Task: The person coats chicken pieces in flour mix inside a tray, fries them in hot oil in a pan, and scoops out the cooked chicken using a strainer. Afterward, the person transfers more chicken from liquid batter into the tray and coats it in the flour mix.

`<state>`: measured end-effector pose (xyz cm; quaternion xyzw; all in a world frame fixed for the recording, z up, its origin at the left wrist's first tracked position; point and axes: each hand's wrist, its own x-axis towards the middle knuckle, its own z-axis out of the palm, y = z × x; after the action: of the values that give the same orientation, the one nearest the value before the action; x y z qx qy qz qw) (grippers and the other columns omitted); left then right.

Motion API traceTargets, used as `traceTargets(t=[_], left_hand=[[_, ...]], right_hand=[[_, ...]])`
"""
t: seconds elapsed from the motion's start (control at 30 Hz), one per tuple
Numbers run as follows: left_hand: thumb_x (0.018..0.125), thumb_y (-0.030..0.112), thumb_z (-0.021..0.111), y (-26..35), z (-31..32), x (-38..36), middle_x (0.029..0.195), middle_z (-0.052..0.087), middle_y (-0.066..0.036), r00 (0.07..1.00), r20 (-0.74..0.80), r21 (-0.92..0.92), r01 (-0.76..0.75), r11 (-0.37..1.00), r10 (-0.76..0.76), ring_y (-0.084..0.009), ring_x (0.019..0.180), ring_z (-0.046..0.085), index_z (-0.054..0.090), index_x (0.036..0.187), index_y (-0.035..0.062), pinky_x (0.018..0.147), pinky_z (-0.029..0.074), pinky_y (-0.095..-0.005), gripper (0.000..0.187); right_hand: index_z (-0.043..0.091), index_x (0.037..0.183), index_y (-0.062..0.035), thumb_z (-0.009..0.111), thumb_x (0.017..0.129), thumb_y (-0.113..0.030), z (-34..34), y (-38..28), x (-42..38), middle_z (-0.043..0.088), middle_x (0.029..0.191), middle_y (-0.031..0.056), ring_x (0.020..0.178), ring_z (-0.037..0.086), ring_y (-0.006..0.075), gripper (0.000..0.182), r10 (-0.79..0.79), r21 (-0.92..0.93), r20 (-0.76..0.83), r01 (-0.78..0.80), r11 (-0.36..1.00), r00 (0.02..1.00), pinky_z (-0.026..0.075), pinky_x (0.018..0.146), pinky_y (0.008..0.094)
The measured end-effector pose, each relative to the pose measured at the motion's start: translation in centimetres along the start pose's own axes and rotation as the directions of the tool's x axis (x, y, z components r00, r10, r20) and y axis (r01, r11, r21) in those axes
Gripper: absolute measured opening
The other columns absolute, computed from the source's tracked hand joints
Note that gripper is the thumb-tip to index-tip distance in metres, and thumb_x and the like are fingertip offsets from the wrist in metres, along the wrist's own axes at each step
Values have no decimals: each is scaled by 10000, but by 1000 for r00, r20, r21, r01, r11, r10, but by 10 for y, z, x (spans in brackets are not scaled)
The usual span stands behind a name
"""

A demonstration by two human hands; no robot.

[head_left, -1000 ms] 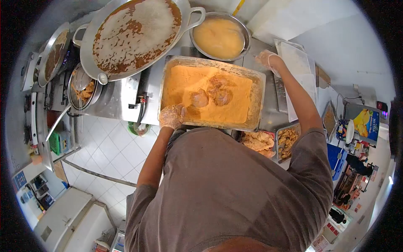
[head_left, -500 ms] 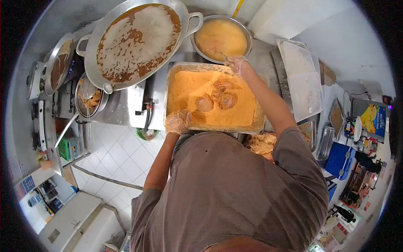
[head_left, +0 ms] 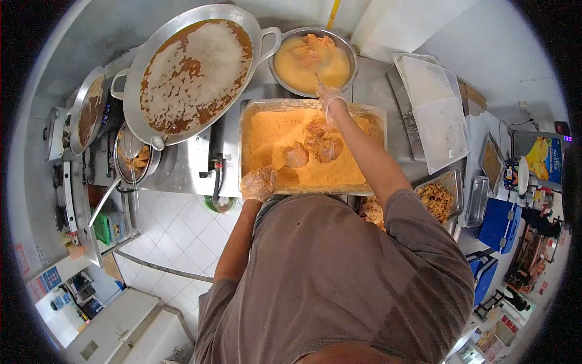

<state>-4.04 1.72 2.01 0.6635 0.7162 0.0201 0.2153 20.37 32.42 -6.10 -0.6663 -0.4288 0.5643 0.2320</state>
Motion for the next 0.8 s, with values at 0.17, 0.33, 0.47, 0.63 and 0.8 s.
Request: traceTargets(t=[0.17, 0.33, 0.47, 0.63, 0.8], left_hand=[[977, 454, 424, 0, 1, -1, 970, 715, -165, 999, -31, 6, -6, 1000, 6, -360, 940, 672, 706, 1115, 148, 839, 512, -495, 438], [975, 443, 435, 0, 2, -1, 966, 716, -160, 999, -47, 5, -15, 1000, 16, -358, 929, 675, 711, 1117, 155, 837, 517, -484, 424], [979, 443, 438, 9, -12, -1, 1016, 718, -158, 999, 39, 22, -5, 1000, 4, -352, 957, 674, 714, 1138, 155, 876, 514, -471, 429], [983, 443, 427, 1, 0, -1, 1022, 718, -160, 1000, 9, 11, -7, 1000, 7, -352, 975, 672, 710, 1139, 147, 881, 512, -472, 438], [984, 440, 421, 4, -5, -3, 1040, 719, -152, 1000, 3, 26, 3, 1000, -3, -344, 996, 670, 711, 1137, 145, 891, 510, -466, 440]], right_hand=[[607, 945, -77, 560, 1004, -264, -6, 15, 0, 555, 754, 15, 641, 457, 136, 202, -58, 143, -113, 74, 987, 992, 365, 552, 322], [613, 947, -86, 559, 1007, -283, -27, 14, -39, 557, 737, 17, 641, 486, 130, 213, -272, -178, -17, 265, 948, 962, 394, 554, 306], [602, 919, -110, 571, 1002, -304, -50, -11, -100, 510, 674, -4, 540, 458, 115, 214, 30, 70, 124, -39, 997, 992, 344, 453, 283], [597, 937, -106, 633, 972, -319, -46, 22, -109, 499, 648, -13, 475, 425, 113, 218, 69, 231, 55, -80, 970, 996, 306, 391, 283], [648, 977, -104, 708, 922, -331, -51, -18, -193, 504, 671, -31, 532, 438, 93, 241, 58, 266, -8, -54, 963, 998, 326, 425, 266]])
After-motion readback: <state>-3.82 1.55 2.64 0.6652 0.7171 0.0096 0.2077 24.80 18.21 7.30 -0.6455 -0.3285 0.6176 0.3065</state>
